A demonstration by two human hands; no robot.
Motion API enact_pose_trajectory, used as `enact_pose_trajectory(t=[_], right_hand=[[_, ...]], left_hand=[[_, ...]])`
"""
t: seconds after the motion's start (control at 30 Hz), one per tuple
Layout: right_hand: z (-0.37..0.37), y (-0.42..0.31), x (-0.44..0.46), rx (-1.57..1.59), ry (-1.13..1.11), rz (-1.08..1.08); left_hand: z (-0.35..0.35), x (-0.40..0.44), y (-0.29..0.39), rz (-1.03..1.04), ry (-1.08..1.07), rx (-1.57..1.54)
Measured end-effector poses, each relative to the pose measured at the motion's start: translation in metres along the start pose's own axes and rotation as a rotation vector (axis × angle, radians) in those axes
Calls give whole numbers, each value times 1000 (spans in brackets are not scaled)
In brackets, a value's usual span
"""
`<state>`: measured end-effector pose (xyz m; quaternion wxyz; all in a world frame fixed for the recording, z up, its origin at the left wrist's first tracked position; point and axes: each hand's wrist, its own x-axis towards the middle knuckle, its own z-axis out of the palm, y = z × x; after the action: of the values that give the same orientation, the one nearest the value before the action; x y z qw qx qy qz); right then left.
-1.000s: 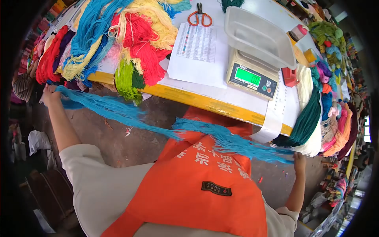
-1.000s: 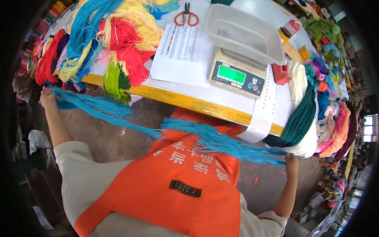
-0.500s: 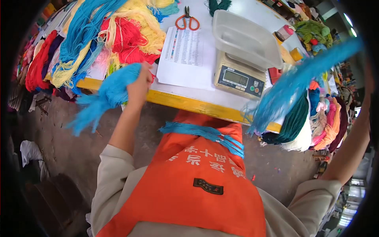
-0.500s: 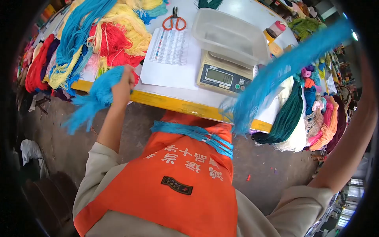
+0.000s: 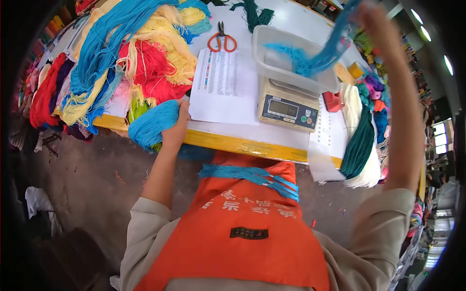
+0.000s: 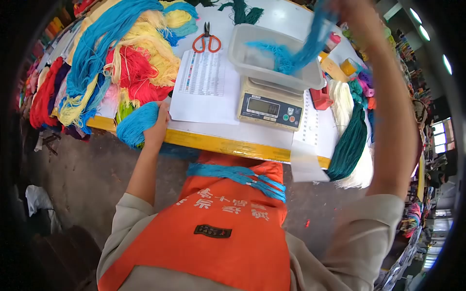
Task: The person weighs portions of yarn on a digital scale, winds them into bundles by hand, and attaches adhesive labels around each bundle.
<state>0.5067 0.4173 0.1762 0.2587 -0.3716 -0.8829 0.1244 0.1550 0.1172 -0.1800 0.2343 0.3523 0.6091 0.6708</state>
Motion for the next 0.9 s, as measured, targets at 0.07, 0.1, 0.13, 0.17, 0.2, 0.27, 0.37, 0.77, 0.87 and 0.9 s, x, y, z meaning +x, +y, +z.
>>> enact_pose_trajectory(t=[0.07, 0.1, 0.13, 0.17, 0.2, 0.27, 0.37, 0.77, 0.87, 0.9], right_hand=[[84, 43, -44, -401, -14, -391], [117, -1, -82, -424, -6, -73], [137, -12, -109, -541, -24, -70], [150, 4, -127, -491, -74, -117], [164, 15, -148, -522, 10, -201], [171, 2, -179, -436, 108, -238], [172, -6, -209, -275, 158, -160], [169, -2, -202, -177, 267, -115], [175, -4, -191, -278, 282, -116], [178, -5, -189, -382, 292, -116]], left_hand=[[0, 0, -2, 13, 9, 15], [-1, 0, -2, 29, 7, 47], [-1, 0, -2, 48, 5, 78], [0, -1, -1, 62, 15, 96], [0, -1, -4, 64, 14, 84], [0, -1, -7, 82, 8, 128], [5, -4, -1, 125, 17, 185], [7, -6, 1, 196, 29, 212], [6, -6, 3, 215, 41, 208], [5, -7, 4, 200, 39, 184]])
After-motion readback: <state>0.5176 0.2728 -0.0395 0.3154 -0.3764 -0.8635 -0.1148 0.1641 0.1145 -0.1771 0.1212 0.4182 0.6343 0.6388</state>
